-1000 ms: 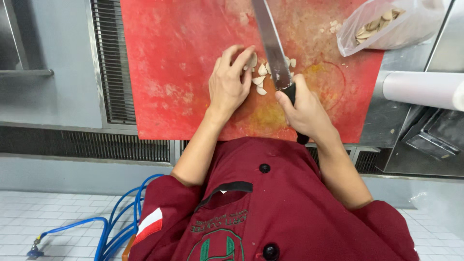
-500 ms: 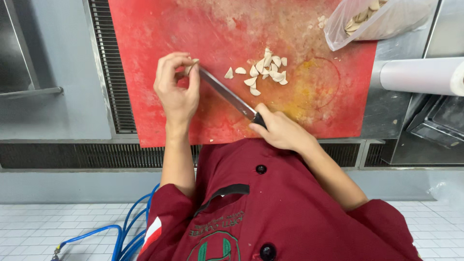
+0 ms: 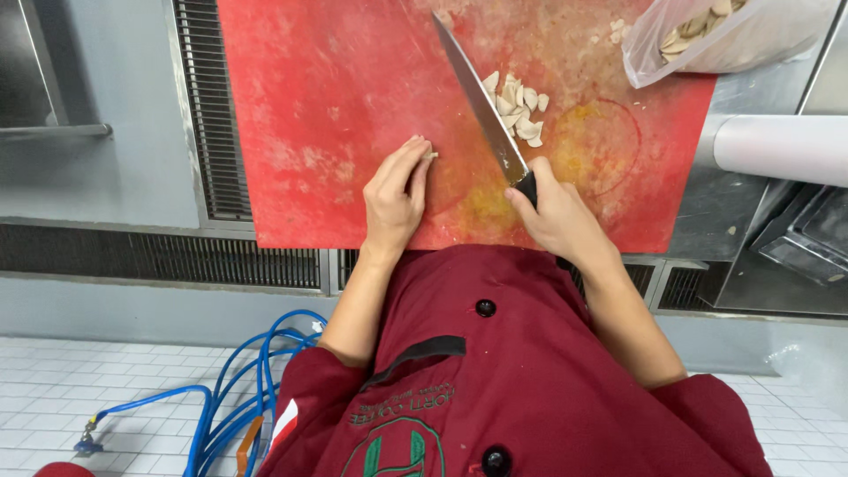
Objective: The person slices small round mushrooms into thin pieces on a red cutting board using a chef's knife. The sliced mushrooms are then gathered and placed into a clear plastic bag, which is weighed on a digital scale before being set aside.
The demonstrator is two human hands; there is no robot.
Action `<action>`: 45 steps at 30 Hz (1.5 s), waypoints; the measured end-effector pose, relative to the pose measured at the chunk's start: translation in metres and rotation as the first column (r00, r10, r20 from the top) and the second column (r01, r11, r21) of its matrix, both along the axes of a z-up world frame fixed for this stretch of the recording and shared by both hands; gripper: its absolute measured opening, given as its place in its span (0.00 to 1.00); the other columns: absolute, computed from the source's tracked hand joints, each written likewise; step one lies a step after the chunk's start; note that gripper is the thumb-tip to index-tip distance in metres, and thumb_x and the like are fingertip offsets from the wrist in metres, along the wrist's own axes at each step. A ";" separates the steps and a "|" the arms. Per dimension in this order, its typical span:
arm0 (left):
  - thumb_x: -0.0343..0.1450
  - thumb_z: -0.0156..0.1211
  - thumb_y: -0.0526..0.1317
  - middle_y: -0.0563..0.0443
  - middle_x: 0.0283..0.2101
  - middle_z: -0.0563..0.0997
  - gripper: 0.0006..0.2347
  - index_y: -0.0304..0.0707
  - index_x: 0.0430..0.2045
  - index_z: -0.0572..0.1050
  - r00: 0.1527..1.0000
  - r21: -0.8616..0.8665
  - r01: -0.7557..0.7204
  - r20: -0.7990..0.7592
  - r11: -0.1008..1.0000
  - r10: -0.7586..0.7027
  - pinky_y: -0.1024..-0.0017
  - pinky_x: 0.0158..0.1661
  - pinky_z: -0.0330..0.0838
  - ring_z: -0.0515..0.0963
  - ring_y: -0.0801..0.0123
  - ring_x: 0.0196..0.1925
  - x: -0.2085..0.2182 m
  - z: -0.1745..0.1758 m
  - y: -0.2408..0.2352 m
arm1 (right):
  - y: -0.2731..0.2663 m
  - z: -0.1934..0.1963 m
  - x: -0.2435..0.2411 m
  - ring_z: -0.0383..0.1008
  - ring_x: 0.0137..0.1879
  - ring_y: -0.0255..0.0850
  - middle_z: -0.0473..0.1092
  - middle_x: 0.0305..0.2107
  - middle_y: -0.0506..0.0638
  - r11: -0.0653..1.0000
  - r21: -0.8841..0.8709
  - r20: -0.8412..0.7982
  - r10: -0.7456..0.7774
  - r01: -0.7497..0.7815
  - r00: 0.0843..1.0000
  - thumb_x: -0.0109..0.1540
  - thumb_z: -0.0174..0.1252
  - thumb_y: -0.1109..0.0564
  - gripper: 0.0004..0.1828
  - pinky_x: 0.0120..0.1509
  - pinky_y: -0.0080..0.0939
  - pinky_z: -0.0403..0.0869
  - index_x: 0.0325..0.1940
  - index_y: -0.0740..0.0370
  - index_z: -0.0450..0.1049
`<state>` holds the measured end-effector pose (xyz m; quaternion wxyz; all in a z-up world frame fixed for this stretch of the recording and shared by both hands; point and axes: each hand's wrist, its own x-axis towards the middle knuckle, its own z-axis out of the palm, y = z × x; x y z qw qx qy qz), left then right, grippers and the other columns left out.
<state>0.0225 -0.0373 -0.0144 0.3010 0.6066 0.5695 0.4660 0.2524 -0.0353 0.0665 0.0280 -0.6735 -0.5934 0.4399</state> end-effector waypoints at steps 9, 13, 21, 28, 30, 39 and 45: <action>0.69 0.67 0.27 0.45 0.40 0.83 0.05 0.32 0.35 0.82 0.986 -0.035 -0.165 0.022 0.986 0.166 0.68 0.46 0.79 0.83 0.57 0.44 0.025 0.004 0.009 | 0.002 -0.001 -0.033 0.73 0.34 0.71 0.71 0.23 0.71 0.967 0.089 0.067 0.234 -0.240 0.970 0.68 0.56 0.51 0.19 0.35 0.67 0.69 0.48 0.66 0.56; 0.70 0.67 0.28 0.46 0.42 0.84 0.04 0.32 0.36 0.82 0.987 -0.022 -0.162 0.007 0.986 0.162 0.67 0.48 0.79 0.83 0.58 0.46 0.024 0.003 0.008 | 0.020 -0.001 -0.055 0.73 0.34 0.72 0.71 0.24 0.71 0.946 0.169 0.060 0.270 -0.277 0.961 0.70 0.55 0.53 0.18 0.34 0.67 0.70 0.47 0.68 0.56; 0.69 0.65 0.27 0.46 0.42 0.85 0.06 0.33 0.37 0.82 0.985 -0.004 -0.172 -0.018 0.985 0.172 0.66 0.50 0.79 0.84 0.57 0.47 0.022 0.003 0.010 | 0.017 0.003 -0.070 0.73 0.32 0.73 0.71 0.22 0.72 0.924 0.190 0.156 0.306 -0.333 0.939 0.70 0.54 0.55 0.17 0.33 0.68 0.71 0.48 0.70 0.56; 0.69 0.67 0.28 0.47 0.42 0.85 0.06 0.35 0.37 0.82 0.986 -0.010 -0.168 -0.023 0.986 0.167 0.67 0.50 0.79 0.85 0.58 0.47 0.020 0.001 0.010 | 0.010 0.015 -0.065 0.73 0.31 0.73 0.70 0.20 0.73 0.941 0.104 0.151 0.305 -0.322 0.940 0.68 0.55 0.54 0.19 0.32 0.68 0.70 0.48 0.70 0.55; 0.69 0.67 0.28 0.46 0.43 0.85 0.06 0.35 0.37 0.82 0.986 -0.021 -0.167 -0.007 0.986 0.167 0.67 0.50 0.79 0.85 0.58 0.47 0.018 -0.001 0.009 | 0.024 0.000 -0.078 0.73 0.33 0.73 0.71 0.22 0.73 0.931 0.185 0.121 0.295 -0.313 0.948 0.70 0.55 0.55 0.17 0.32 0.68 0.70 0.48 0.70 0.56; 0.68 0.66 0.28 0.45 0.43 0.85 0.07 0.35 0.38 0.82 0.984 -0.052 -0.175 0.003 0.983 0.175 0.67 0.49 0.80 0.85 0.57 0.46 0.016 -0.005 0.008 | 0.023 -0.004 -0.082 0.73 0.34 0.74 0.71 0.24 0.73 0.928 0.198 0.107 0.298 -0.314 0.949 0.70 0.53 0.55 0.17 0.35 0.69 0.71 0.48 0.70 0.55; 0.69 0.66 0.28 0.45 0.43 0.85 0.06 0.35 0.37 0.82 0.983 -0.051 -0.183 0.014 0.982 0.184 0.67 0.49 0.80 0.86 0.57 0.46 0.017 -0.004 0.008 | 0.015 0.007 -0.079 0.73 0.35 0.75 0.71 0.23 0.75 0.965 0.060 0.118 0.249 -0.257 0.961 0.69 0.53 0.54 0.18 0.37 0.71 0.71 0.48 0.70 0.55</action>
